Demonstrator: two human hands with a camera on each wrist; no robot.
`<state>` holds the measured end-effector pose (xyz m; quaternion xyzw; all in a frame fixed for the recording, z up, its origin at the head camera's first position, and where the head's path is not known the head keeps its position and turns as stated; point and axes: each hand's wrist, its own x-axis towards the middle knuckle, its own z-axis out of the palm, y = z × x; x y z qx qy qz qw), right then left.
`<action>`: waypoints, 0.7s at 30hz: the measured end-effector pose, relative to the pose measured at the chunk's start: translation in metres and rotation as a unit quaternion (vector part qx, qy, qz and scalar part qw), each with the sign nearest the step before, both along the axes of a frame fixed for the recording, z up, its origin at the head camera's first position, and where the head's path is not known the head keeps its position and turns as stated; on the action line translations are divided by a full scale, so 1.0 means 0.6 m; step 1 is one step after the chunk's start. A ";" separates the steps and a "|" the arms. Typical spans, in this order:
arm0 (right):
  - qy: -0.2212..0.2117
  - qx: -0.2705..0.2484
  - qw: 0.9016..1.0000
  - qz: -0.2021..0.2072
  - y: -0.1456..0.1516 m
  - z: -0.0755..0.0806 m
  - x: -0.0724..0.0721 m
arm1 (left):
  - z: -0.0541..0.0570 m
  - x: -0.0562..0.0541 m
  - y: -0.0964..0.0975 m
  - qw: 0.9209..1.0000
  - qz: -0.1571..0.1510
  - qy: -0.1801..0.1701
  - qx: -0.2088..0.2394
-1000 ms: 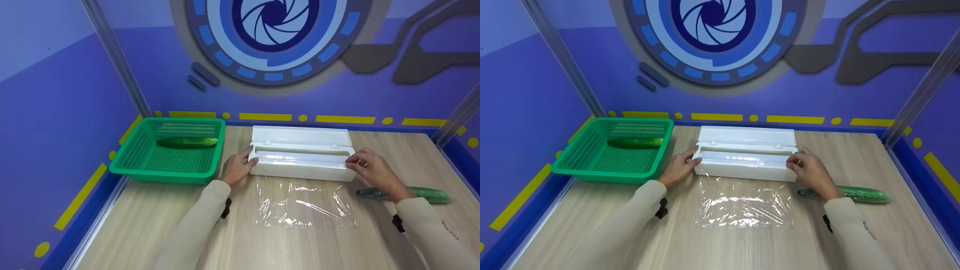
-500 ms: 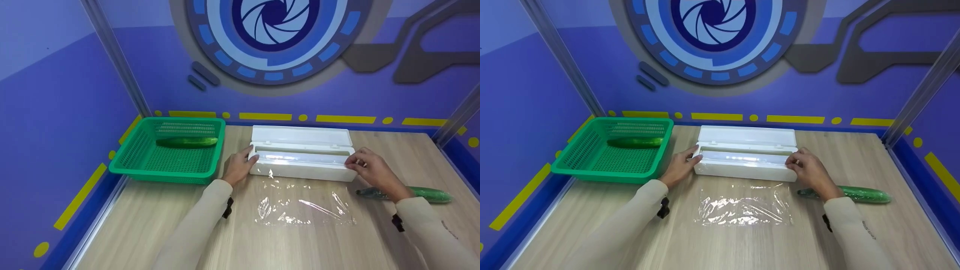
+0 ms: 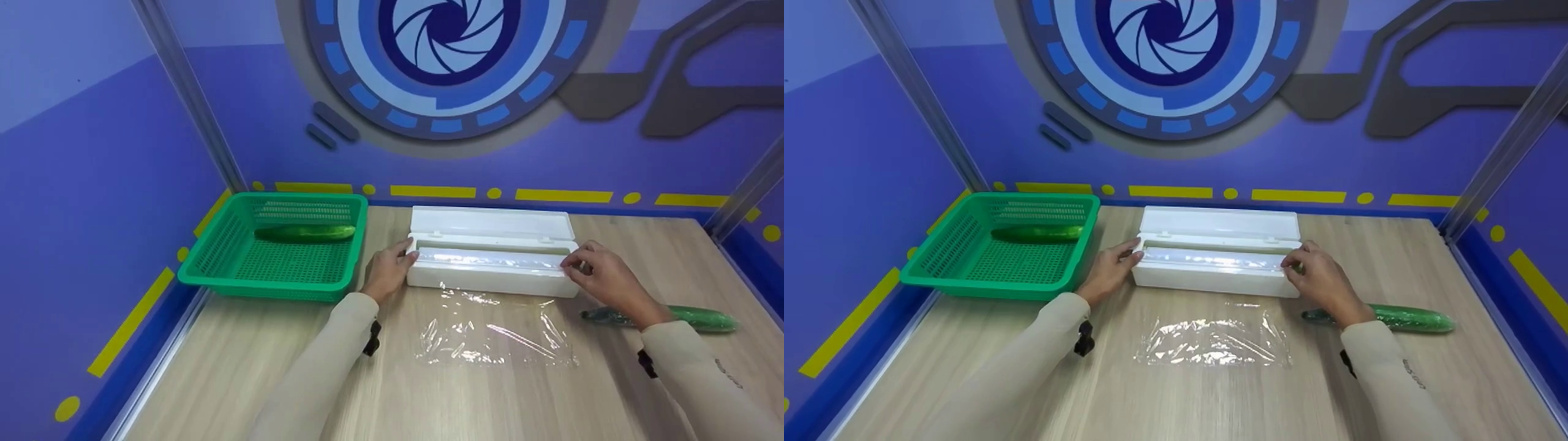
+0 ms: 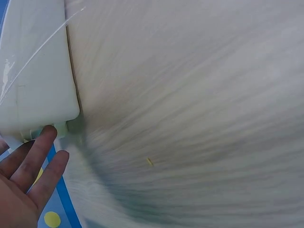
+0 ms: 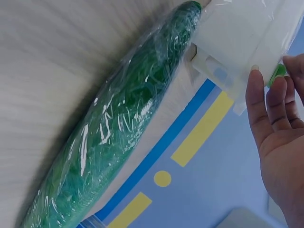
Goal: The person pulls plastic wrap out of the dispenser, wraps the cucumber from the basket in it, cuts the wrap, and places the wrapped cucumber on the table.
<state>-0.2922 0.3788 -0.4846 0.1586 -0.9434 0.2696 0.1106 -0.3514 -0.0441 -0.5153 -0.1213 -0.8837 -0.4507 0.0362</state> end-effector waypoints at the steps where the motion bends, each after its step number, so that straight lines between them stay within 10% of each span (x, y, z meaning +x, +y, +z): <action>1: 0.014 0.001 1.000 0.000 0.000 -0.002 0.000 | 0.001 0.000 0.001 1.000 0.002 0.000 -0.001; 8: 0.089 -0.006 0.996 0.003 0.001 -0.015 -0.001 | 0.009 0.001 0.004 1.000 0.013 0.004 -0.014; 21: 0.072 -0.027 0.997 -0.014 0.001 -0.017 -0.001 | 0.005 -0.003 0.001 1.000 0.017 -0.004 -0.014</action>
